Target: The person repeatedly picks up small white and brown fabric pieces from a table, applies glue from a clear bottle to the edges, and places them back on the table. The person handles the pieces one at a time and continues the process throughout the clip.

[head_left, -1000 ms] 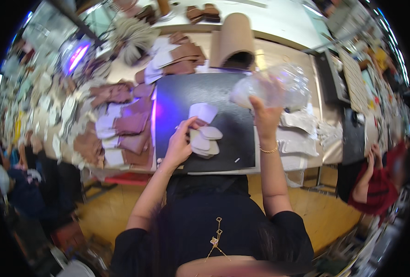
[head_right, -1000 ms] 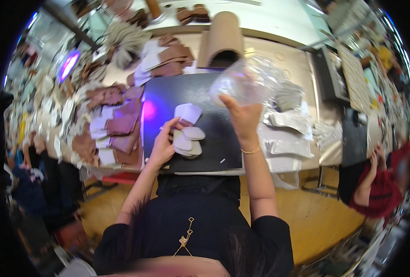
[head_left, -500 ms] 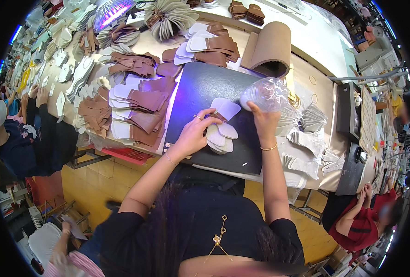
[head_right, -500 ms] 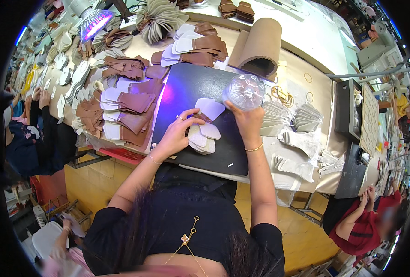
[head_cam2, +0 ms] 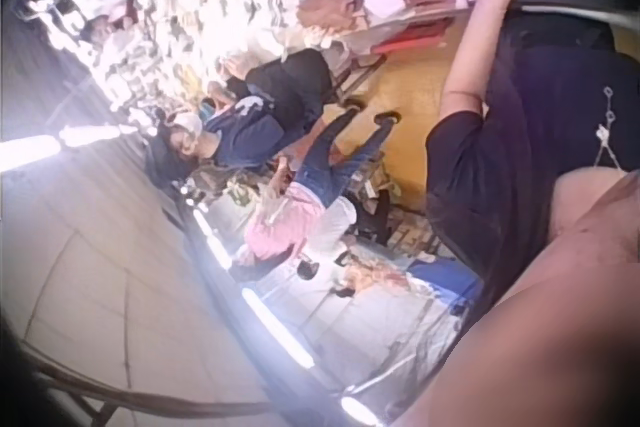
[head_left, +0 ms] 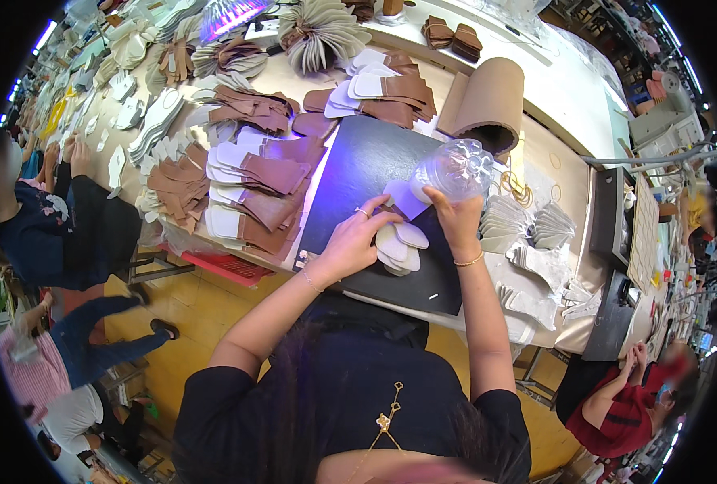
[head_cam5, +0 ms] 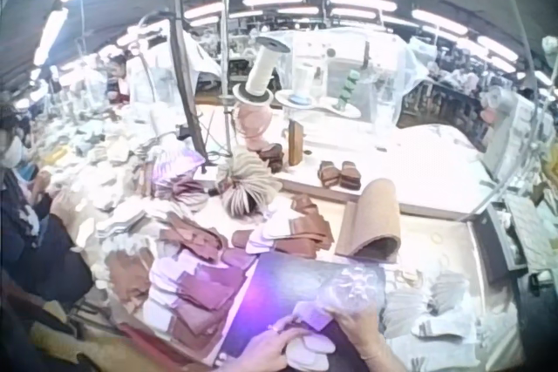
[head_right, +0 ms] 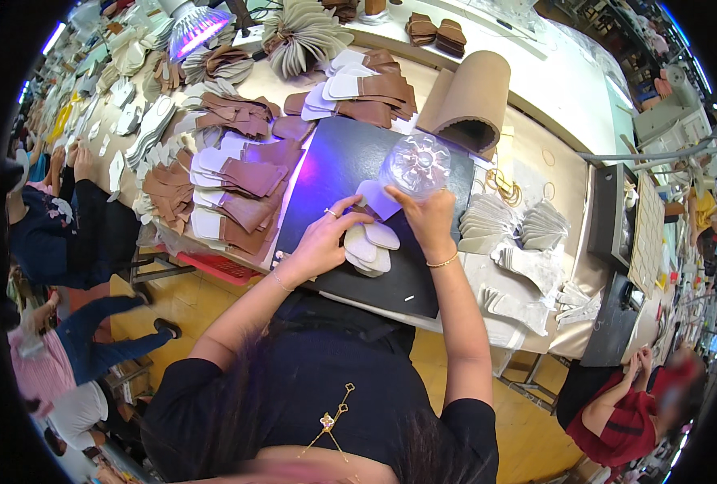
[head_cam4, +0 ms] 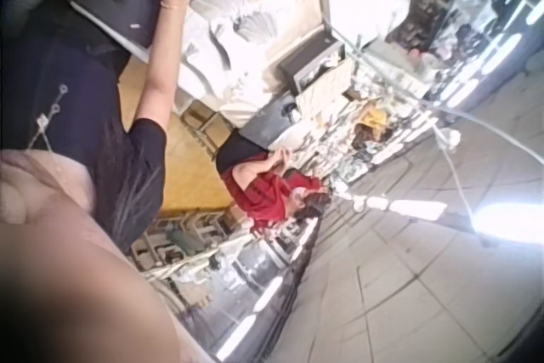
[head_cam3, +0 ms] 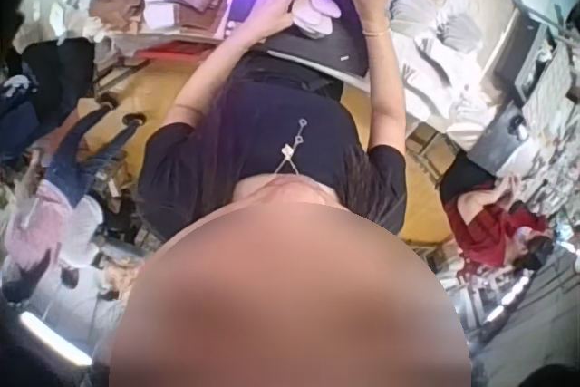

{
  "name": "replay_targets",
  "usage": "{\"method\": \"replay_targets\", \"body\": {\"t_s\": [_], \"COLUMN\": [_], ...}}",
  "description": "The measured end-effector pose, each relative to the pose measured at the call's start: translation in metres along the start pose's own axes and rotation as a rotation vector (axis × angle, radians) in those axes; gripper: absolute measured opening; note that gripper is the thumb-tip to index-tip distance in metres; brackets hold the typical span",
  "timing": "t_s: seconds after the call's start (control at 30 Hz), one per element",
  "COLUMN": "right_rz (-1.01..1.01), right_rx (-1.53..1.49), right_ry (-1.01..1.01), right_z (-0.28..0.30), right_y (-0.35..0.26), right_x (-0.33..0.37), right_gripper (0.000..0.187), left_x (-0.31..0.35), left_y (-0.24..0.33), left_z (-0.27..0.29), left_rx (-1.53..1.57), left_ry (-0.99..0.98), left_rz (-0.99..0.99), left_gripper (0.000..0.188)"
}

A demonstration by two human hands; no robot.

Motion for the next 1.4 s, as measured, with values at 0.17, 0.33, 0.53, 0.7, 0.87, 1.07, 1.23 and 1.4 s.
{"method": "replay_targets", "body": {"t_s": [0.17, 0.33, 0.53, 0.7, 0.87, 1.07, 1.23, 1.4], "right_rz": [0.055, 0.169, 0.089, 0.253, -0.112, 0.306, -0.019, 0.06], "right_rx": [0.024, -0.395, -0.383, -0.065, -0.065, -0.084, 0.051, -0.194], "right_ry": [0.264, 0.45, 0.319, -0.142, -0.027, -0.116, 0.014, 0.241], "right_z": [0.018, 0.033, 0.019, -0.007, -0.002, -0.027, -0.023, 0.003], "right_y": [-0.006, -0.018, -0.01, -0.017, -0.011, -0.033, -0.007, 0.006], "right_x": [-0.002, -0.002, 0.011, 0.02, -0.01, -0.015, -0.027, -0.018], "right_gripper": [0.057, 0.077, 0.074, 0.055, 0.043, 0.045, 0.045, 0.058], "left_x": [0.0, -0.001, -0.002, 0.002, 0.005, 0.003, 0.006, -0.007], "left_y": [0.001, 0.002, -0.003, -0.005, -0.006, -0.01, -0.009, -0.005], "left_z": [-0.002, -0.004, -0.002, -0.003, -0.002, -0.002, 0.0, 0.004], "left_rx": [-0.052, 0.08, 0.23, 0.081, 0.113, 0.143, 0.142, 0.273], "left_ry": [0.001, -0.004, -0.053, 0.02, 0.027, 0.037, 0.018, 0.049], "left_rz": [-0.028, 0.041, 0.02, -0.096, -0.136, -0.17, -0.138, 0.048], "left_gripper": [0.041, 0.047, 0.044, 0.035, 0.03, 0.029, 0.035, 0.043]}}
Point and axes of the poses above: each hand's wrist, its own x-axis away from the middle knuckle, its own z-axis out of the back of the hand, y = z × x, the point moved 1 cm from there along -x, towards the middle knuckle, and after that the axes turned 11 degrees about z, right-handed, at the moved point
